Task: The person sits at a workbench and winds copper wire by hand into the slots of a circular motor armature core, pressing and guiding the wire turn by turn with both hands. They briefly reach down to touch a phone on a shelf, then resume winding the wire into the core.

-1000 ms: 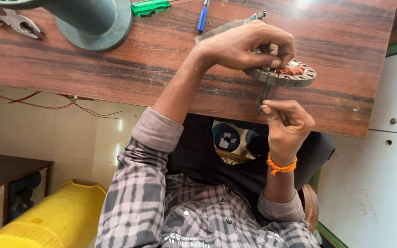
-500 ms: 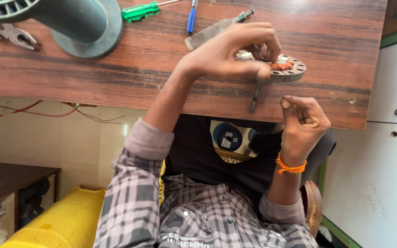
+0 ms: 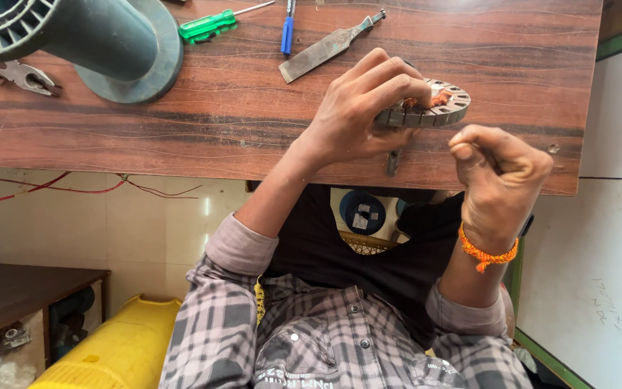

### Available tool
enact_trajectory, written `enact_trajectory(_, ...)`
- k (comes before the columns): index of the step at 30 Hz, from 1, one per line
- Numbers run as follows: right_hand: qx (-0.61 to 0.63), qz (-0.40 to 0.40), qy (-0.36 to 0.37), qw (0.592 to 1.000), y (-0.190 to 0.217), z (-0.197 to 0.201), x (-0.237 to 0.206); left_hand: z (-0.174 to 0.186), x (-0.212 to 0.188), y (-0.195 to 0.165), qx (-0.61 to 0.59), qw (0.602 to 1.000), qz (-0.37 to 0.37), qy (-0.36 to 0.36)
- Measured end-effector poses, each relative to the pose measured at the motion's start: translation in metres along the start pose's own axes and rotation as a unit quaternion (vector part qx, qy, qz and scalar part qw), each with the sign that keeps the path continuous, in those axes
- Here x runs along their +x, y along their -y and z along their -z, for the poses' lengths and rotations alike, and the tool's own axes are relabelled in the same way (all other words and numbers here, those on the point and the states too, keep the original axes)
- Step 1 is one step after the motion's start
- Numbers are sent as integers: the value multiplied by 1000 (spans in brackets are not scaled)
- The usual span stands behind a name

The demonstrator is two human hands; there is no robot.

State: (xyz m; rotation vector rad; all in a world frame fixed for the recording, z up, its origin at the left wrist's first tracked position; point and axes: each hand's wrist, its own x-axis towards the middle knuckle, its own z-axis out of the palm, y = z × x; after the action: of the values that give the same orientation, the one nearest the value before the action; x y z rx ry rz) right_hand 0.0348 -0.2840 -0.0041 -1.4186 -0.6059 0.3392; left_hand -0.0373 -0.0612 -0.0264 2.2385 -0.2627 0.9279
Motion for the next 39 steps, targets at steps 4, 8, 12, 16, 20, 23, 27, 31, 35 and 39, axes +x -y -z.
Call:
enact_trajectory(4, -62, 12, 13, 998, 13, -8, 5, -1, 0, -2, 11, 1000, 6, -12)
enact_trajectory(8, -93, 22, 32, 995, 26, -15, 13, -1, -1, -1, 18, 1000, 9, -19)
enact_trajectory(12, -109, 37, 43, 992, 35, -22, 28, -1, -3, -2, 15, 1000, 12, -24)
enact_trajectory(16, -146, 36, 42, 988, 43, -27, 38, -2, -3, -3, 17, 999, 16, -24)
enact_trajectory(20, -176, 43, 51, 982, 49, -21, 28, -3, -4, -3, 18, 999, 17, -39)
enact_trajectory(23, -181, 59, 57, 980, 45, -15, 27, -4, -5, -4, 20, 999, 22, -38)
enact_trajectory(27, -192, 68, 61, 977, 40, -10, 27, -6, -6, -3, 24, 999, 19, -40)
enact_trajectory(31, -228, 99, 71, 966, 31, -9, 43, -7, -5, -3, 33, 999, 20, -31)
enact_trajectory(35, -257, 170, 115, 944, 19, -11, 75, -1, -2, -4, 41, 999, 6, -7)
enact_trajectory(39, -329, 137, 114, 927, 17, -16, 92, 10, 2, -9, -88, 995, 30, -28)
